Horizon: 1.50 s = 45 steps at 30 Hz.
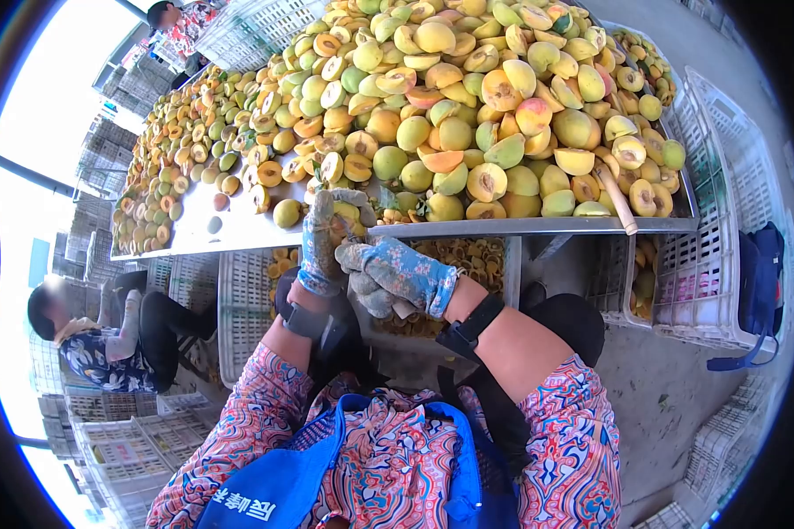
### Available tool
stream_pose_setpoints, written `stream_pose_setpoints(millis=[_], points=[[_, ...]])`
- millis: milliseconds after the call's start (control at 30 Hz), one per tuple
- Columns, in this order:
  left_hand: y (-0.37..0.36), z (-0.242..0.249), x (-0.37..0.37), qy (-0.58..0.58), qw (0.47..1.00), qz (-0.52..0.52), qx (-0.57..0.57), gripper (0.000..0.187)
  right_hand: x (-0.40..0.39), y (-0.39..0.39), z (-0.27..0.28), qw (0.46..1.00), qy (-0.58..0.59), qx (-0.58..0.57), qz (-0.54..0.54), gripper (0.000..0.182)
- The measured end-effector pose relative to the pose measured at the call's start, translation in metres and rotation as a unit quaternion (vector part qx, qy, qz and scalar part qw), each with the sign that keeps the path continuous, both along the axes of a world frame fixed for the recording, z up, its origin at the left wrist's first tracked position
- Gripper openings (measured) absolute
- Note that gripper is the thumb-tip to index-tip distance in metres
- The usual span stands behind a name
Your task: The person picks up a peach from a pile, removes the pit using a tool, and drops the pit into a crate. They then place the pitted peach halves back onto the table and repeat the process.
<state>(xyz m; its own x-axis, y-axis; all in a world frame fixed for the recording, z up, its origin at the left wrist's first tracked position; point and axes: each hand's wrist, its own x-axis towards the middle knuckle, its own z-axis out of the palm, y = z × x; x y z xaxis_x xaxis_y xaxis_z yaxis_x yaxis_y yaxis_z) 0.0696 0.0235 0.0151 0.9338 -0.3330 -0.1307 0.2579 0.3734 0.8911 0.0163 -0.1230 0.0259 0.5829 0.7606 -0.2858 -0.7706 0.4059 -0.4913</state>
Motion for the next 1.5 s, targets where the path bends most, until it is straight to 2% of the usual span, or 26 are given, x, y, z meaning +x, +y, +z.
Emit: stream_pose_setpoints(millis=[67, 100, 133, 200, 300, 333, 400, 500, 567, 633, 667, 700, 767, 800, 867, 900, 967, 1033, 1167, 1200, 1233, 1267, 1300, 1333, 1367, 1500], points=[[-0.003, -0.012, 0.002, -0.035, 0.999, 0.015, 0.022, 0.048, -0.002, 0.001, 0.009, 0.982, -0.102, -0.152, -0.054, 0.017], [-0.005, -0.018, 0.004, -0.071, 0.996, 0.030, 0.045, 0.045, -0.004, 0.000, 0.013, 0.981, -0.104, -0.154, -0.055, 0.017], [-0.011, -0.007, 0.002, 0.051, 0.997, 0.028, -0.051, 0.045, -0.006, 0.000, 0.016, 0.966, -0.146, -0.204, -0.065, 0.018], [-0.019, -0.009, 0.005, 0.067, 0.993, 0.047, -0.082, 0.045, -0.005, -0.002, 0.012, 0.919, -0.225, -0.322, -0.037, 0.022], [-0.021, -0.003, 0.007, 0.106, 0.989, 0.033, -0.093, 0.044, -0.010, -0.014, 0.010, 0.902, -0.238, -0.357, -0.041, 0.025], [-0.021, 0.001, 0.008, 0.106, 0.992, 0.032, -0.067, 0.045, -0.009, -0.027, 0.012, 0.875, -0.297, -0.381, -0.019, 0.037], [-0.028, 0.010, 0.007, 0.069, 0.990, 0.113, 0.047, 0.048, -0.008, -0.047, 0.019, 0.763, -0.425, -0.481, 0.079, 0.051], [0.004, 0.013, 0.014, 0.015, 0.989, 0.087, 0.119, 0.048, -0.012, -0.062, -0.010, 0.586, -0.513, -0.604, 0.170, 0.052], [0.032, 0.041, 0.002, -0.030, 0.976, 0.118, 0.182, 0.048, -0.018, -0.061, 0.006, 0.600, -0.490, -0.605, 0.185, 0.050], [0.092, 0.037, 0.005, -0.099, 0.955, 0.110, 0.258, 0.046, -0.022, -0.061, 0.012, 0.676, -0.439, -0.580, 0.117, 0.045], [0.127, 0.036, 0.006, -0.105, 0.939, 0.078, 0.318, 0.035, -0.020, -0.061, 0.005, 0.641, -0.474, -0.593, 0.109, 0.044], [0.156, 0.032, 0.009, -0.148, 0.871, 0.050, 0.466, 0.033, -0.019, -0.059, 0.005, 0.642, -0.477, -0.590, 0.110, 0.044], [0.185, 0.039, 0.008, -0.310, 0.559, -0.038, 0.768, 0.031, -0.018, -0.053, 0.008, 0.619, -0.482, -0.611, 0.106, 0.045], [0.189, 0.033, 0.013, -0.306, 0.558, -0.037, 0.770, 0.031, -0.018, -0.049, 0.012, 0.631, -0.498, -0.588, 0.088, 0.047], [0.189, 0.020, 0.042, -0.368, 0.637, 0.064, 0.675, 0.033, -0.013, -0.038, 0.013, 0.628, -0.515, -0.577, 0.092, 0.047], [0.169, 0.027, 0.052, -0.275, 0.652, 0.028, 0.707, 0.046, -0.009, -0.033, 0.012, 0.624, -0.530, -0.567, 0.092, 0.048], [0.157, 0.000, 0.084, -0.282, 0.649, 0.000, 0.707, 0.050, -0.006, -0.023, 0.008, 0.642, -0.520, -0.559, 0.075, 0.048], [0.139, -0.013, 0.102, -0.265, 0.569, -0.046, 0.777, 0.048, -0.003, -0.018, 0.006, 0.640, -0.522, -0.562, 0.051, 0.049], [0.149, -0.003, 0.119, -0.252, 0.646, -0.083, 0.716, 0.043, 0.003, -0.016, -0.007, 0.667, -0.533, -0.519, -0.041, 0.051], [0.154, -0.001, 0.119, -0.138, 0.822, -0.050, 0.550, 0.044, 0.004, -0.014, -0.010, 0.652, -0.540, -0.525, -0.080, 0.048], [0.156, 0.001, 0.117, -0.012, 0.938, -0.013, 0.346, 0.045, 0.005, -0.012, -0.006, 0.654, -0.538, -0.526, -0.080, 0.048], [0.146, 0.006, 0.100, -0.099, 0.935, -0.035, 0.339, 0.044, 0.006, -0.011, 0.001, 0.670, -0.529, -0.510, -0.104, 0.046], [0.135, 0.010, 0.085, -0.095, 0.935, -0.034, 0.340, 0.044, 0.008, -0.007, 0.005, 0.686, -0.520, -0.494, -0.126, 0.044], [0.111, 0.027, 0.066, -0.040, 0.987, -0.030, 0.150, 0.043, 0.011, -0.001, 0.000, 0.688, -0.519, -0.484, -0.149, 0.040], [0.093, 0.034, 0.054, 0.017, 0.998, -0.024, -0.046, 0.043, 0.011, 0.005, 0.001, 0.689, -0.517, -0.485, -0.149, 0.040], [0.061, 0.025, 0.032, -0.007, 0.997, -0.059, -0.058, 0.054, 0.012, 0.019, -0.002, 0.671, -0.525, -0.483, -0.203, 0.041]])
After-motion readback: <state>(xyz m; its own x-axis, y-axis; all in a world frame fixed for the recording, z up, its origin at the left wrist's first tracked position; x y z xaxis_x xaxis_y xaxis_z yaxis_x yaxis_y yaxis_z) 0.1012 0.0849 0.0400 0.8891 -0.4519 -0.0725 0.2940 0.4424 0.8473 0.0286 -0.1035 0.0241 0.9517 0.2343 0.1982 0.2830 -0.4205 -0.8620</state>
